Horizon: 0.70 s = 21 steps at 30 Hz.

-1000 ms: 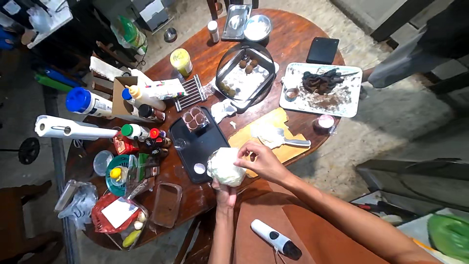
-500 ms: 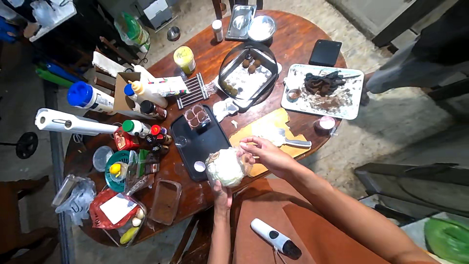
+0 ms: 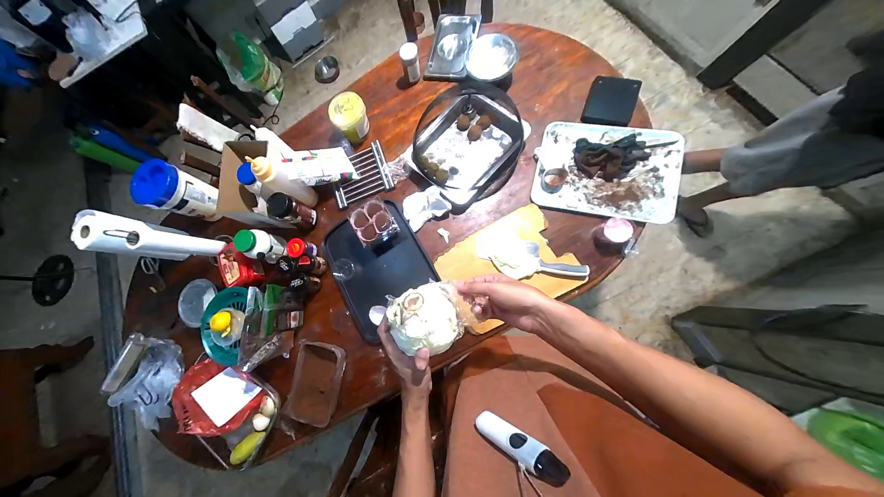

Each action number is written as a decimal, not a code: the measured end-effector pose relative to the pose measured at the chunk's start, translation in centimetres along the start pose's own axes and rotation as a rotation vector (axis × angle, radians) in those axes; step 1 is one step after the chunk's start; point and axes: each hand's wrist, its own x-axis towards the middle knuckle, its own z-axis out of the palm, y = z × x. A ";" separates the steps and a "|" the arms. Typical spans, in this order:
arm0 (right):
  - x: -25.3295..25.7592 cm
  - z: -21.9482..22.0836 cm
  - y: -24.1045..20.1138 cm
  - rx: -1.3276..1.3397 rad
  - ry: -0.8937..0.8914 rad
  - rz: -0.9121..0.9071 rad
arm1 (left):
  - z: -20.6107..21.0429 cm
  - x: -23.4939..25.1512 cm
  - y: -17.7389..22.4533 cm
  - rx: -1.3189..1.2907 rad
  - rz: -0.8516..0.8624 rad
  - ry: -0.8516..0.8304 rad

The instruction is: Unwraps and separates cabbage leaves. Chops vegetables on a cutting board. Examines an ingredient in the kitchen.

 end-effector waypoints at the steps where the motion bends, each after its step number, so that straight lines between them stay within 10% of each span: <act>1: 0.2 0.0 -0.2 0.035 0.001 -0.010 | -0.1 0.1 0.0 0.004 0.019 -0.010; 9: 1.9 0.3 -0.7 0.083 0.005 0.000 | -0.4 0.2 0.4 0.028 0.064 -0.055; 21: 2.5 1.5 -0.4 -0.413 0.377 -0.645 | 0.0 -1.9 0.6 -0.328 -0.424 0.210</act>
